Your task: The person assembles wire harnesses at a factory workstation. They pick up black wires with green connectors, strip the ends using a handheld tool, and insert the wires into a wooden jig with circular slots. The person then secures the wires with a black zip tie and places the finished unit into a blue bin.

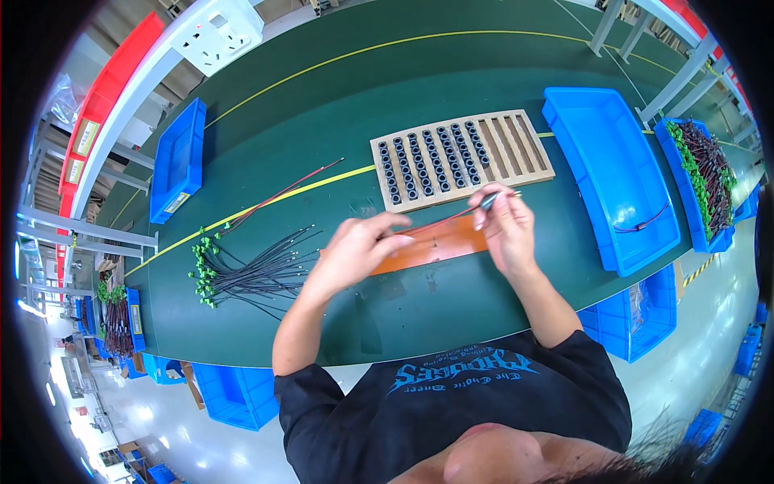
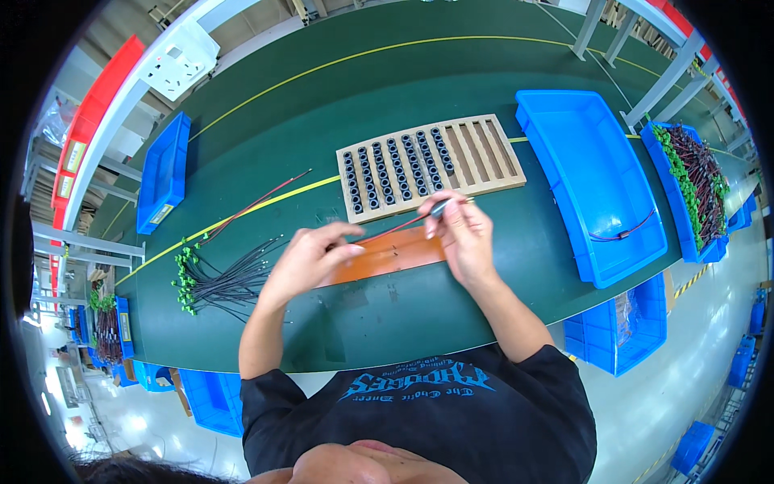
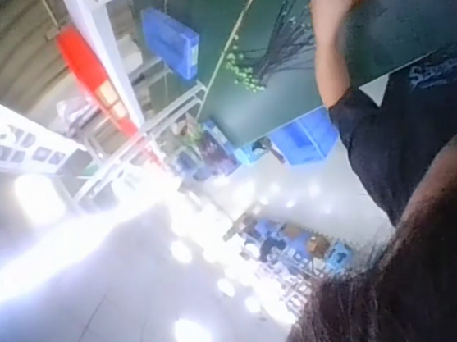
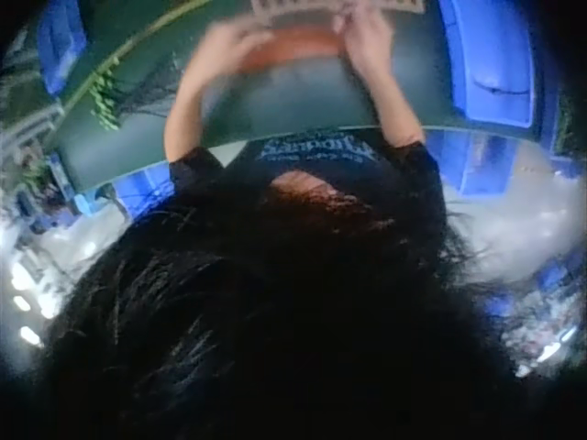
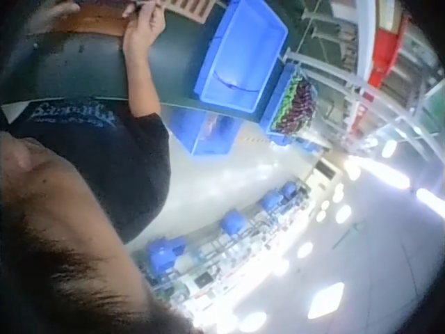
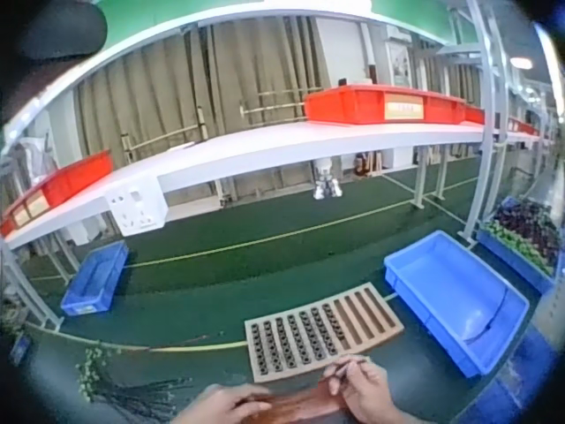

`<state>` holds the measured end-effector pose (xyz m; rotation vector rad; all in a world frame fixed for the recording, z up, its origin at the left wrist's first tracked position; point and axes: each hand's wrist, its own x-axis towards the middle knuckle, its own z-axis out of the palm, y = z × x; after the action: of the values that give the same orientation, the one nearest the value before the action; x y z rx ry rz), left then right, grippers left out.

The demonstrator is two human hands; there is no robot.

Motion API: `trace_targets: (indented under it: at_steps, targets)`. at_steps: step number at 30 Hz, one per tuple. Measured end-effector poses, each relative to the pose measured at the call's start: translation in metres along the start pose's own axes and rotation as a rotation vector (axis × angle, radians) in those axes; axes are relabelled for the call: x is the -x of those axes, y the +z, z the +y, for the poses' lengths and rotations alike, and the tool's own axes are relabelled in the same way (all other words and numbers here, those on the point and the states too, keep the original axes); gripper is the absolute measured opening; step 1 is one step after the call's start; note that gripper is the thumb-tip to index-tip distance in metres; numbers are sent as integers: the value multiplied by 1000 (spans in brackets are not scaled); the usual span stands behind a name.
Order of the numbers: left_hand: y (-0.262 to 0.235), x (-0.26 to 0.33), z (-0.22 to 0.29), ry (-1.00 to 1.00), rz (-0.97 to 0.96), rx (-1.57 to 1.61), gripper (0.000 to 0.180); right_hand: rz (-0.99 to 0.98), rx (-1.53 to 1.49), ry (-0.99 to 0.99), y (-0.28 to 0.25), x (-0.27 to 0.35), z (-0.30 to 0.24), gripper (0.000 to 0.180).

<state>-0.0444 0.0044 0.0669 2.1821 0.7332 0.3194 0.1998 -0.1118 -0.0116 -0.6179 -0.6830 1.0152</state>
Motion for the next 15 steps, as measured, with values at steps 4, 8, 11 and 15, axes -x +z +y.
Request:
trace_targets:
  at_steps: [4, 8, 11, 15]
  targets:
    - [-7, 14, -10, -112, 36, 121, 19, -4, -20, 57, 5, -2, 3, 28]
    - [6, 17, 5, -115, -75, 148, 20, -297, 34, 308, 27, 18, 27, 29]
    - [-1, 26, 3, -96, -147, 140, 22, -221, 100, 151, 20, 15, 26, 27]
    - [0, 46, -25, -82, -1, 132, 24, -278, 47, 215, 25, 15, 20, 23]
